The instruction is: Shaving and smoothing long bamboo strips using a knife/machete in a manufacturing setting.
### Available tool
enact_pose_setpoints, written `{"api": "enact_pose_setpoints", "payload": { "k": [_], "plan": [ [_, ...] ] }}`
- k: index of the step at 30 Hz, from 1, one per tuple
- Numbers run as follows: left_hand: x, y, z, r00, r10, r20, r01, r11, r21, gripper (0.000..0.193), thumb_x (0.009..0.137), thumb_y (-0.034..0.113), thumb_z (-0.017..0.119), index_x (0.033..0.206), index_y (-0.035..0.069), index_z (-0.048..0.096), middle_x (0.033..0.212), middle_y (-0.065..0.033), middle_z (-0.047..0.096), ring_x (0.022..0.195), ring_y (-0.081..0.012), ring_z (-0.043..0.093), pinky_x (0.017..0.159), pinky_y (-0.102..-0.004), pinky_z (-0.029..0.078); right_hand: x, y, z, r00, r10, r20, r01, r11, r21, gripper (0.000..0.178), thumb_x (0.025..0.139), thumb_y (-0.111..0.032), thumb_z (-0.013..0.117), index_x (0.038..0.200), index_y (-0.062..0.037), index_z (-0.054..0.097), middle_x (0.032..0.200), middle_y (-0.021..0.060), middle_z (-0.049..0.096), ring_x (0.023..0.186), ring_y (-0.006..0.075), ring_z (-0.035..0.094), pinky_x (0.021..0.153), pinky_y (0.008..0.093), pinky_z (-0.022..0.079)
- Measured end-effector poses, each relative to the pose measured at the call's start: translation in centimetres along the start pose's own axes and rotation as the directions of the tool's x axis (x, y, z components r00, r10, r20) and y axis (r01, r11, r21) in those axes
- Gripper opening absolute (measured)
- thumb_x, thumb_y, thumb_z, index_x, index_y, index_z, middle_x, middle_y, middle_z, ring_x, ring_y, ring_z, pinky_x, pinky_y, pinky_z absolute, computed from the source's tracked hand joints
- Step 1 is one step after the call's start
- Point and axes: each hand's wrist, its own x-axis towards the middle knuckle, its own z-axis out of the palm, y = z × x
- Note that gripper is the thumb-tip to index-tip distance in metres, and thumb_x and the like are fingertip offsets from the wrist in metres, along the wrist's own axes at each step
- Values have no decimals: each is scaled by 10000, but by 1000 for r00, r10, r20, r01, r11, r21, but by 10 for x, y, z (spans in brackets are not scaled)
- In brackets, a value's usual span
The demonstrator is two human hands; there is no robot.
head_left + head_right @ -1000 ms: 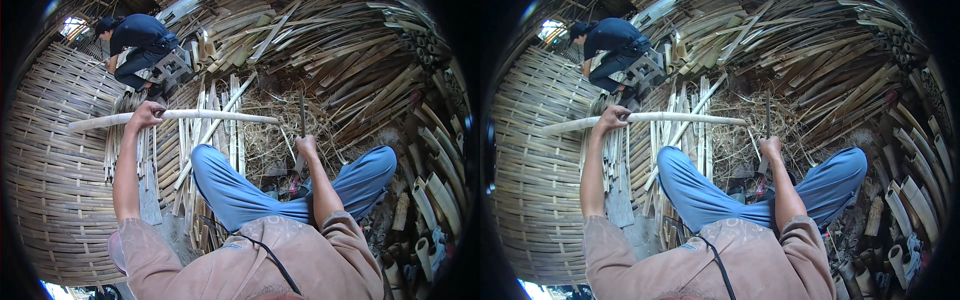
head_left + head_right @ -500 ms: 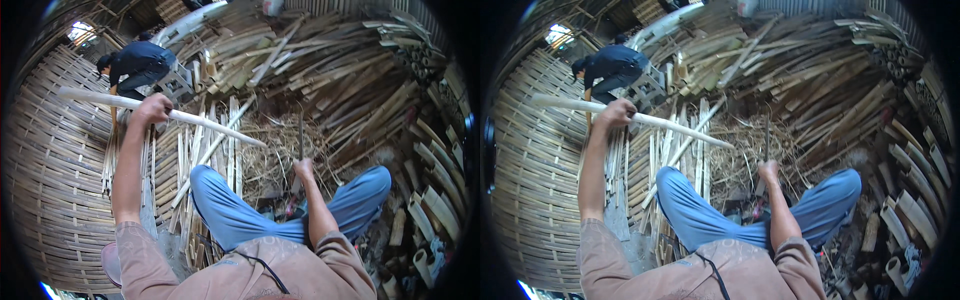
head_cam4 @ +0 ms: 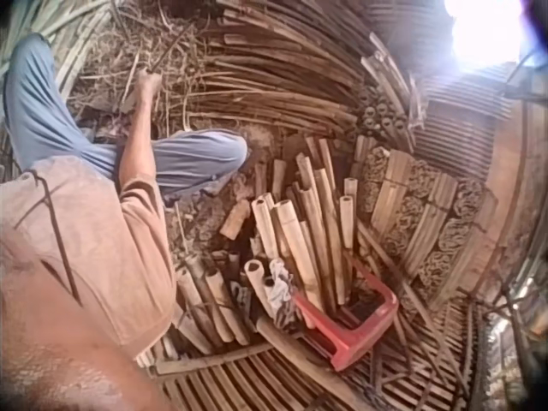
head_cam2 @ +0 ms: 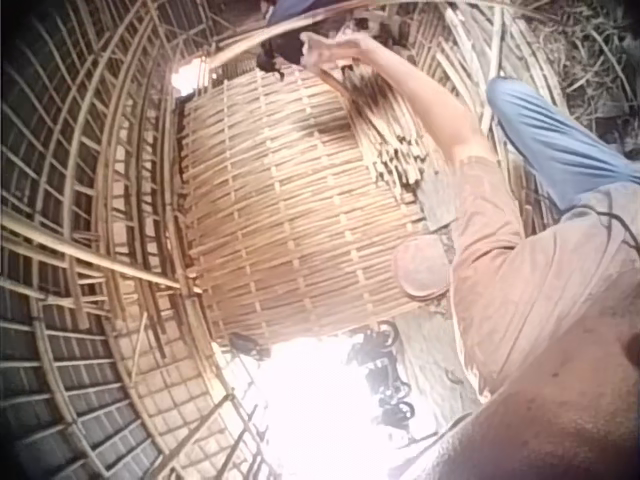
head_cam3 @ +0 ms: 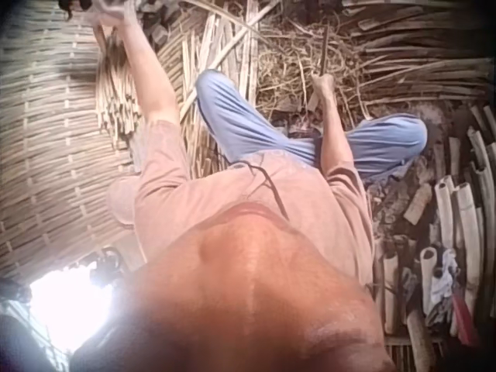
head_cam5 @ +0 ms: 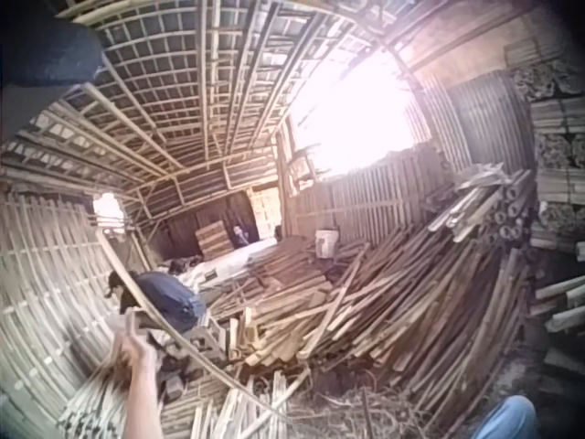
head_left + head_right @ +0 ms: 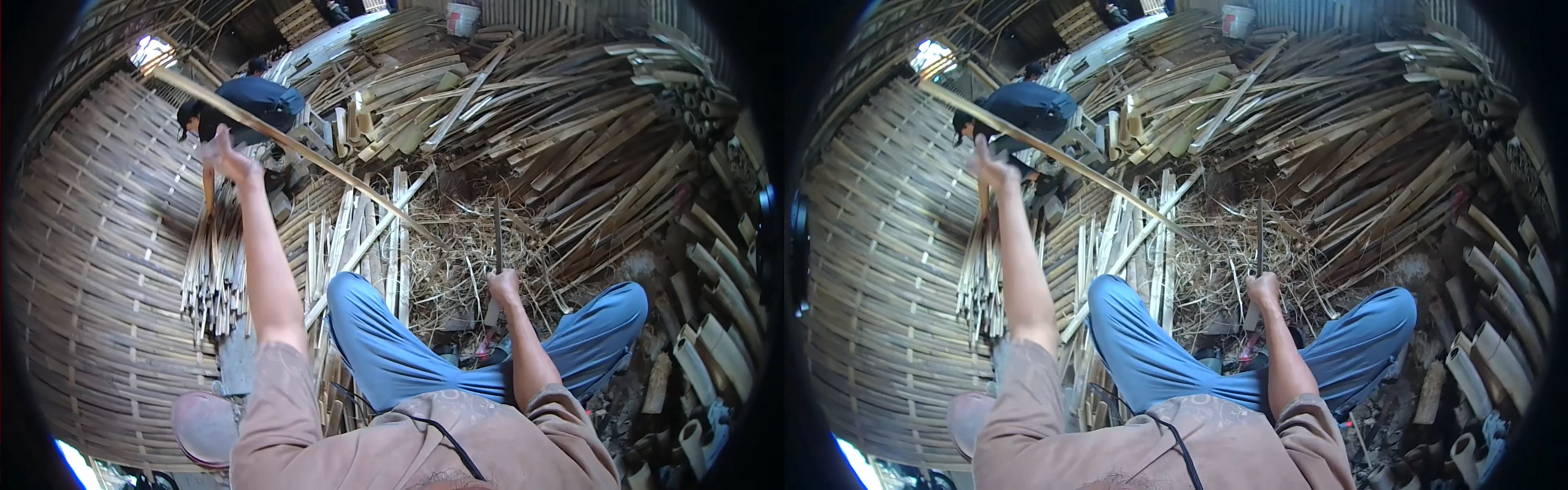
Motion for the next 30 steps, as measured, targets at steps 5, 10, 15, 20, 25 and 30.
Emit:
{"api": "enact_pose_setpoints", "payload": {
  "k": [5, 10, 15, 20, 25, 30],
  "plan": [
    [28, -52, 19, 928, -354, 116, 372, 902, -219, 254, 891, 274, 746, 885, 73, 591, 704, -66, 593, 539, -194, 570, 487, -320, 474, -5, -9, 7, 996, -87, 17, 87, 995, -55, 303, 838, -249, 668, 854, 49, 713, 709, 187, 696, 679, 290, 709, 653, 423, 536],
    [22, -53, 44, 793, -383, 474, 528, 821, -218, 149, 883, 186, 635, 892, 44, 592, 611, -43, 485, 544, -202, 496, 536, -363, 448, -36, -59, 5, 978, -204, 39, 201, 978, 56, 255, 856, -210, 619, 870, 32, 696, 651, 160, 669, 627, 269, 700, 610, 422, 527],
    [-9, -29, 74, 709, -282, 646, 584, 749, -314, 162, 879, 204, 590, 846, 46, 592, 571, 7, 370, 493, -133, 356, 471, -301, 315, -62, -141, -4, 931, -300, 208, 259, 944, 206, 229, 888, -164, 589, 922, 35, 695, 648, 90, 647, 564, 185, 639, 560, 381, 527],
    [-30, -20, 105, 708, -275, 651, 557, 784, -275, 54, 843, 79, 595, 847, 48, 552, 557, 29, 290, 459, -100, 287, 426, -270, 259, -76, -239, -7, 913, -226, 339, 137, 954, 266, 260, 881, -153, 557, 867, 81, 670, 617, 109, 607, 586, 196, 624, 590, 397, 521],
    [-34, -20, 109, 646, -220, 731, 580, 765, -282, 64, 818, 75, 553, 874, 44, 563, 583, 36, 299, 482, -97, 290, 468, -257, 284, -79, -253, -15, 844, -463, 271, 390, 876, 283, 276, 891, -81, 561, 1103, 63, 665, 820, 206, 689, 618, 247, 632, 550, 389, 539],
    [-30, -17, 98, 565, -128, 815, 646, 684, -340, 187, 771, 94, 556, 933, 2, 576, 582, 20, 303, 473, -101, 283, 443, -258, 300, -74, -224, -24, 922, -221, 319, 190, 974, 126, 479, 891, -68, 548, 1365, -2, 524, 894, 174, 687, 591, 174, 621, 483, 321, 525]
  ]
}}
